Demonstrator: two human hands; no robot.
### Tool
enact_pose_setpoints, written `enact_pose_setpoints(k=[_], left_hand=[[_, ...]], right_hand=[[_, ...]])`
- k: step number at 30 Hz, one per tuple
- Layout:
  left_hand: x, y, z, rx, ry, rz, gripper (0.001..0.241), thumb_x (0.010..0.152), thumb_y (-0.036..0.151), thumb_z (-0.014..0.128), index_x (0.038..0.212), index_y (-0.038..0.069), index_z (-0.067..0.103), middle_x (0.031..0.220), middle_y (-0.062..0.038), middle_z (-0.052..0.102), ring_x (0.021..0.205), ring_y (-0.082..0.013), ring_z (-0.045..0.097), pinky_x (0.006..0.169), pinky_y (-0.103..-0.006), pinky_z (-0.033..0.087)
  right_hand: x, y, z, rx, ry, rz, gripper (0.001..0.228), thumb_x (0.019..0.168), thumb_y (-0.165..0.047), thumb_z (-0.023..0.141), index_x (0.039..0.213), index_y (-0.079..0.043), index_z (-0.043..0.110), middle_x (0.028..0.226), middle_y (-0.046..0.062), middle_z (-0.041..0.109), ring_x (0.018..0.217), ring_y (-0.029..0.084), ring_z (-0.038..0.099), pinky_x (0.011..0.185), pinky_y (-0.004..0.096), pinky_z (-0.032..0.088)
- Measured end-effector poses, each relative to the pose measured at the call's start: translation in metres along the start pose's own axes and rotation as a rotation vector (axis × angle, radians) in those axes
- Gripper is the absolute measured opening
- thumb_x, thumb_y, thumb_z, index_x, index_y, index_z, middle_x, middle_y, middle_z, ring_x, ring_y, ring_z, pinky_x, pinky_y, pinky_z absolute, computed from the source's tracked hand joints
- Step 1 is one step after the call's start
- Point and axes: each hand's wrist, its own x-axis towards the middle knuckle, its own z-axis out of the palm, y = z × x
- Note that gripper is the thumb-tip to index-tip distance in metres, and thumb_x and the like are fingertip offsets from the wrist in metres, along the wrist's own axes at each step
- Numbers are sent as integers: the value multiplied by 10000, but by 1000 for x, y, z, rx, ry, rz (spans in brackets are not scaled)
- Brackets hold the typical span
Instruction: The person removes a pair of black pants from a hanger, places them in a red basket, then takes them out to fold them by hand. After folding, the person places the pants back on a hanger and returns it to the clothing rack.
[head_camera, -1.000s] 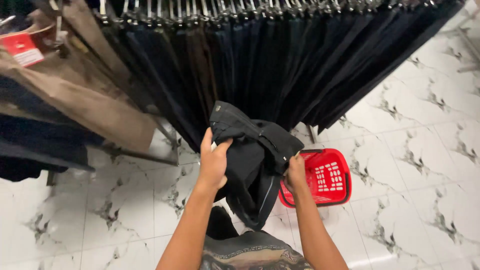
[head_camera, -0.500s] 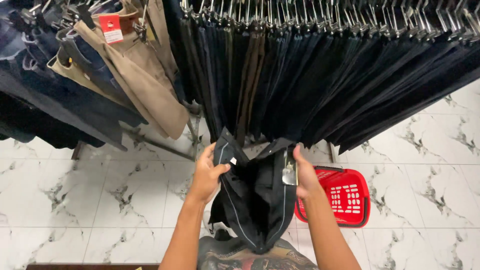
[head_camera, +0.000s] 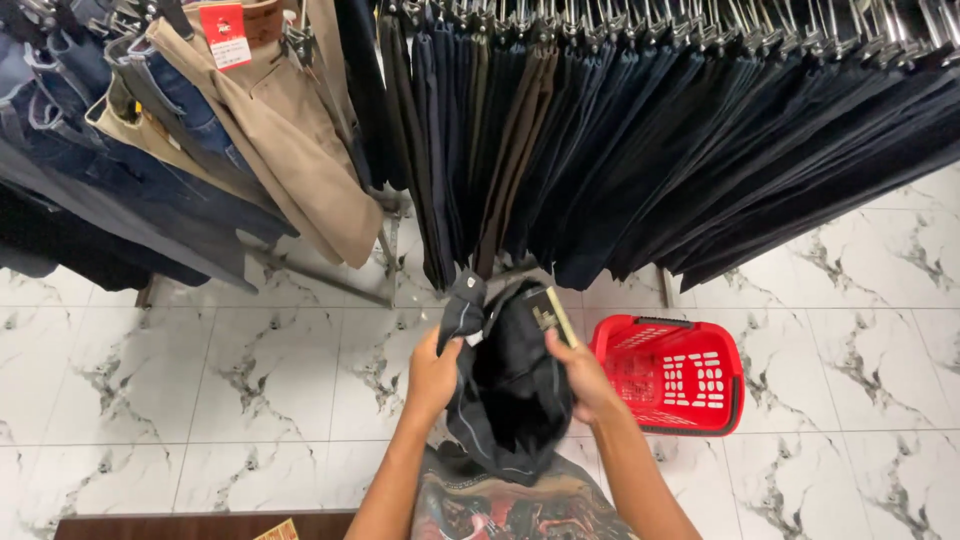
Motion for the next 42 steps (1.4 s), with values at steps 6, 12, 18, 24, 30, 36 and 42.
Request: enact_pose_setpoints(k=[6, 12, 18, 24, 30, 36, 42], left_hand=[[-7, 36, -27, 150, 70, -53, 490, 1092, 226, 397, 1565, 110, 451, 1543, -203, 508, 1455, -384, 439, 1196, -539, 369], [47, 83, -31, 93, 11, 123, 586, 1087, 365, 469, 1485, -64, 491, 1498, -320, 493, 1440, -421, 439, 1165, -565, 383], [23, 120, -28, 20, 595, 987, 334, 1136, 183, 415, 1257, -36, 637, 1004, -219, 744, 902, -353, 726, 728, -430, 626], [49, -13, -11, 211, 26, 35, 550, 1088, 320, 451, 1482, -61, 509, 1482, -288, 533, 1428, -412, 454, 1196, -535, 364], [91, -29, -22, 300, -33, 21, 615, 1055, 399, 522, 1435, -83, 558, 1469, -284, 557, 1434, -393, 465, 1205, -519, 340], [36, 110, -29, 295, 297, 736, 384, 1066, 202, 563, 1184, -136, 703, 1036, -314, 736, 1022, -452, 708, 829, -506, 581], [54, 21, -8, 326, 302, 733, 237, 1060, 75, 493, 1137, -92, 642, 1001, -309, 727, 969, -468, 702, 763, -533, 575]], right_hand=[[-35, -59, 24, -296, 127, -294, 568, 912, -68, 719, 1458, -80, 561, 1307, 190, 622, 1158, 319, 611, 1030, 508, 512], [40, -86, 6, -535, 187, -483, 406, 1011, -240, 644, 1375, -62, 621, 1327, 237, 584, 1278, 357, 528, 1125, 543, 381], [-40, -112, 65, -620, 426, -1331, 441, 1067, -54, 509, 1502, -28, 440, 1435, 220, 520, 1402, 347, 442, 1210, 497, 286], [72, 24, -51, -1138, 62, -376, 378, 915, -184, 698, 1292, -216, 680, 1202, 166, 747, 1180, 403, 672, 962, 520, 543], [55, -2, -50, -694, 245, -128, 406, 983, -180, 644, 1383, -110, 668, 1201, 256, 698, 1013, 385, 680, 745, 478, 565], [-26, -118, 41, -828, 473, -829, 376, 1026, -172, 572, 1397, -228, 557, 1307, 156, 657, 1302, 407, 564, 1110, 508, 415], [31, -25, -9, -1203, 264, -877, 558, 855, 49, 554, 1412, 15, 541, 1287, 348, 629, 1222, 553, 572, 1088, 627, 446]])
